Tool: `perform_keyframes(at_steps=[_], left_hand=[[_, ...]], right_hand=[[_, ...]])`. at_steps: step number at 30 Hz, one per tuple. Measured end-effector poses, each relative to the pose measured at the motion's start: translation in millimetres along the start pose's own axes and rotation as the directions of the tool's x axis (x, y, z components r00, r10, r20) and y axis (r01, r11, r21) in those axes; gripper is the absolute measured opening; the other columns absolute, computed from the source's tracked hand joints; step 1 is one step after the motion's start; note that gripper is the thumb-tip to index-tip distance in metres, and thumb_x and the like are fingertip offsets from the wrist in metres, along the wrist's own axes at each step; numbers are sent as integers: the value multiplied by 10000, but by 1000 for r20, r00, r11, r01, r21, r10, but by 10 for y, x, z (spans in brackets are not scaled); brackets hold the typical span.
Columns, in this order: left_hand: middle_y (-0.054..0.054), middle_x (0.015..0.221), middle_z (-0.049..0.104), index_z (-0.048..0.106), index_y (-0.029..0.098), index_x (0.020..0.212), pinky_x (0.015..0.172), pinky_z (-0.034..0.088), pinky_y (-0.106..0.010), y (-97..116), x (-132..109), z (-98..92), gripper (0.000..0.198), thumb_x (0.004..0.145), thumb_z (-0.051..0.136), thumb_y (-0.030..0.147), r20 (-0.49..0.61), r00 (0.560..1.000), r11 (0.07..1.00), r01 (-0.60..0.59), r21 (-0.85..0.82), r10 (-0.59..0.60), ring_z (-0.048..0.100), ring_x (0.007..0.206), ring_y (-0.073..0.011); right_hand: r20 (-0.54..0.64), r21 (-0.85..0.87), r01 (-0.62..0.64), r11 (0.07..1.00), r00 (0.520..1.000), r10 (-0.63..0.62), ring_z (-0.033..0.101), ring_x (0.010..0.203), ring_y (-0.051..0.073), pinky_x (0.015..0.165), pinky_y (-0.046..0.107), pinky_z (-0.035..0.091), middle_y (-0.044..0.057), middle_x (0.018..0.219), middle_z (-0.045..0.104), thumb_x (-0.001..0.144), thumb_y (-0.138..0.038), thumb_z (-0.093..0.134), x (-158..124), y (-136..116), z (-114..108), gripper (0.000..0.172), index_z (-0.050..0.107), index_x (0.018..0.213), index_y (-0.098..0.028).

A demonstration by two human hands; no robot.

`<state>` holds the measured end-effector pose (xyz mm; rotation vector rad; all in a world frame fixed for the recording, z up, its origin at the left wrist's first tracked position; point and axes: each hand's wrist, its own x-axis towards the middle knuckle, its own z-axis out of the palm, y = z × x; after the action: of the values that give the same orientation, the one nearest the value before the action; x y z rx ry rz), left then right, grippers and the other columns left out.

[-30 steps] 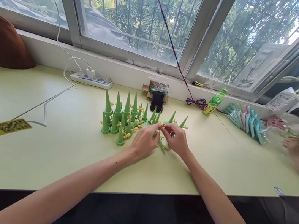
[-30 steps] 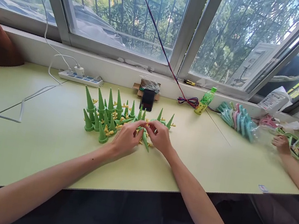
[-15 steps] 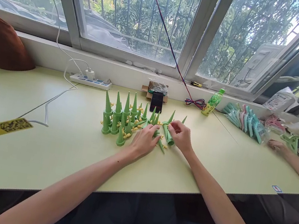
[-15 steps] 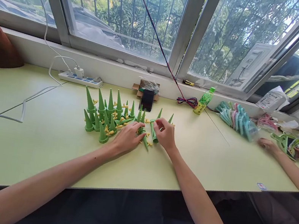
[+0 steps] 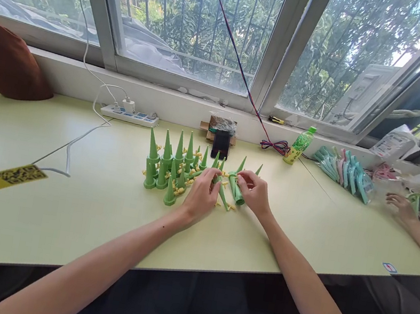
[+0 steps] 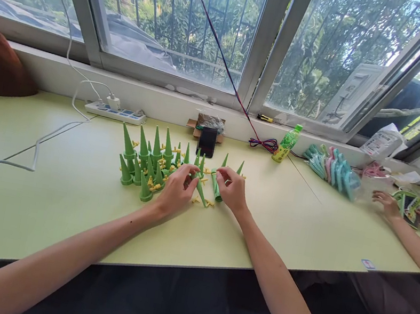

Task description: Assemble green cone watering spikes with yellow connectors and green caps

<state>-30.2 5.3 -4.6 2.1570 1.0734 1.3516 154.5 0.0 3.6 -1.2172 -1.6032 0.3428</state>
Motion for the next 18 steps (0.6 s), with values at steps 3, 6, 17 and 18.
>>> perform_keyframes(at_steps=[3,6,17,18], left_hand=[[-47,962,585,539,192,1044,668,486,-260,33,-7,-7,115,938,504,218,-24,1000,1000,10,-20,-10,560,737,-130],[-47,961,584,546,189,1024,664,485,-257,55,-15,-10,104,943,505,242,-30,999,1000,11,-14,-11,557,740,-129],[-51,967,608,549,189,1024,700,474,-265,30,-23,-3,113,950,478,236,-23,1000,1000,6,-8,-6,573,785,-147],[-50,965,615,551,189,1026,701,472,-265,27,-23,-2,116,948,480,239,-25,1000,1000,10,-8,-10,576,787,-148]], right_hand=[[12,22,-3,1000,1000,3,648,731,167,629,270,537,76,864,716,891,-405,559,0,-8,-5,265,669,921,-165],[32,50,-10,999,999,8,642,689,161,609,269,529,71,845,712,880,-398,571,3,-25,-7,251,667,902,-168],[74,85,24,996,997,-31,620,606,146,550,257,489,46,750,686,875,-350,564,-34,-78,-3,207,660,860,-167],[70,81,29,996,997,-35,626,616,150,555,259,492,47,750,686,875,-348,563,-35,-76,-3,206,661,859,-167]])
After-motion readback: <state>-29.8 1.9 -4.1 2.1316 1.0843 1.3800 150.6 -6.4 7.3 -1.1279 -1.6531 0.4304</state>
